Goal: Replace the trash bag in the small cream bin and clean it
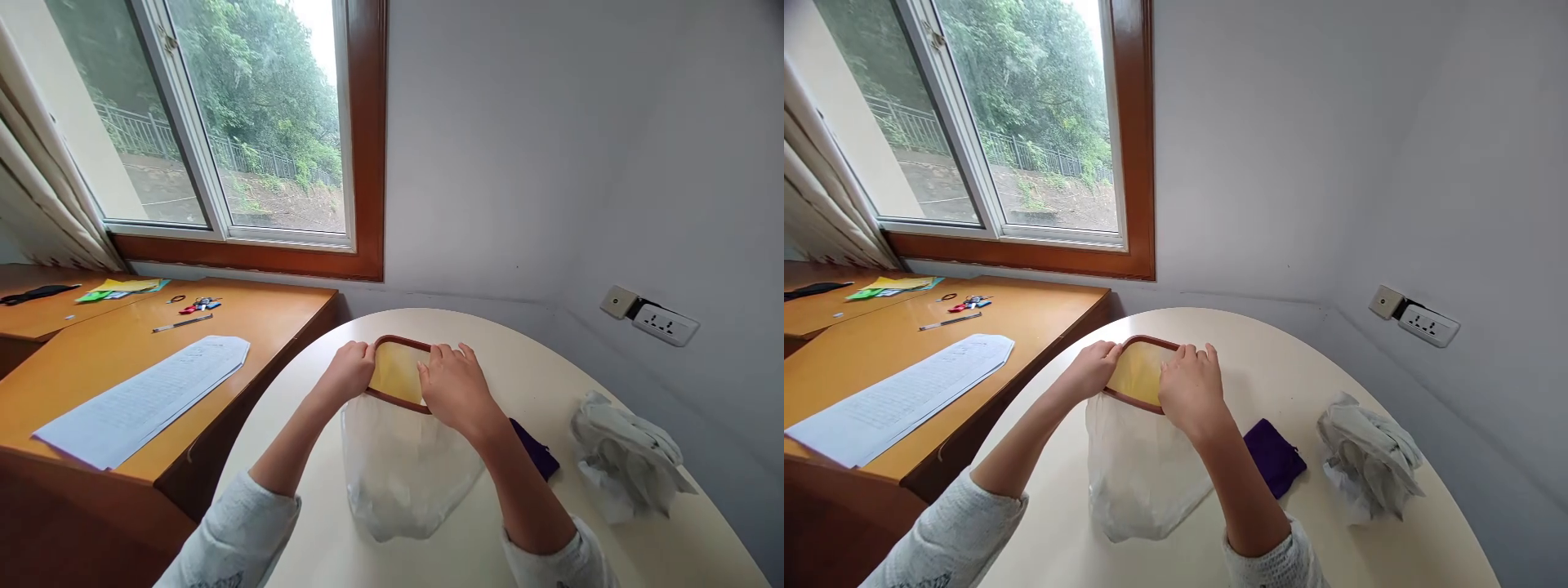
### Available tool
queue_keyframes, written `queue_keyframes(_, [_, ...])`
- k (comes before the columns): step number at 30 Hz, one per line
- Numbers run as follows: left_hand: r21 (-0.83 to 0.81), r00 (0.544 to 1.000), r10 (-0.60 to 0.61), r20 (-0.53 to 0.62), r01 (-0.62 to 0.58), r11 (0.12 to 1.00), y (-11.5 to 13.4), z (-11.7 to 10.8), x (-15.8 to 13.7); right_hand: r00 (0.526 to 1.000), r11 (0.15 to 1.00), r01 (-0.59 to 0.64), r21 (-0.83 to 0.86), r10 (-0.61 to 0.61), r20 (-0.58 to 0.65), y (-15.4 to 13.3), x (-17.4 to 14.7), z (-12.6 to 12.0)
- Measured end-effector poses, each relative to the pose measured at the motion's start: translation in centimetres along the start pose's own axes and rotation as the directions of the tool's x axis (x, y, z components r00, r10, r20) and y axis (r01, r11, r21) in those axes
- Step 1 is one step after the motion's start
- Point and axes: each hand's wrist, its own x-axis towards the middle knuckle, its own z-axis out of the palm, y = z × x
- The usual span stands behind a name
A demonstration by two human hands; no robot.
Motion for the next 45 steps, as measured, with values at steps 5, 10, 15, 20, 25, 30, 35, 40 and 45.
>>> queue_keyframes(5, [0.025, 0.996, -0.018, 0.093, 0.015, 1.000, -0.3, -0.3, 0.4, 0.999, 0.998, 0.036, -0.049, -0.037, -0.030, 0.4, -0.9, -0.4])
queue_keyframes(10, [0.067, 0.990, 0.028, 0.136, -0.038, 0.997, 0.4, -0.7, 1.1, 0.997, 0.996, 0.045, -0.077, -0.050, -0.060, 0.7, -1.3, -0.3])
queue_keyframes(15, [0.007, 0.989, 0.014, 0.144, -0.015, 1.000, 0.6, -0.9, 1.3, 0.997, 0.998, 0.020, -0.059, -0.024, -0.069, 1.0, -1.3, -0.3])
queue_keyframes(20, [-0.235, 0.959, 0.018, 0.284, 0.051, 0.971, -0.1, -1.5, 0.0, 0.999, 0.996, -0.018, 0.087, 0.022, -0.044, 2.0, -1.1, -0.7])
queue_keyframes(25, [-0.613, 0.904, 0.125, 0.410, 0.171, 0.772, -0.7, -1.1, -1.4, 0.999, 0.960, -0.040, 0.278, 0.047, -0.016, 3.7, -1.2, -0.2])
queue_keyframes(30, [-0.803, 0.851, 0.309, 0.425, 0.197, 0.563, -0.6, -0.4, -2.2, 0.997, 0.884, -0.001, 0.468, 0.037, -0.068, 5.6, -2.1, 1.6])
queue_keyframes(35, [-0.829, 0.808, 0.396, 0.435, 0.188, 0.527, 0.1, -0.4, -2.6, 0.994, 0.846, 0.011, 0.533, 0.048, -0.096, 6.4, -2.5, 2.7])
queue_keyframes(40, [-0.824, 0.818, 0.387, 0.425, 0.172, 0.540, 0.4, -0.4, -3.0, 0.991, 0.849, -0.023, 0.528, 0.087, -0.097, 6.1, -2.0, 2.9])
queue_keyframes(45, [-0.801, 0.849, 0.328, 0.414, 0.168, 0.575, 0.1, -0.3, -3.3, 0.990, 0.839, -0.021, 0.543, 0.093, -0.106, 5.2, -1.5, 2.6])
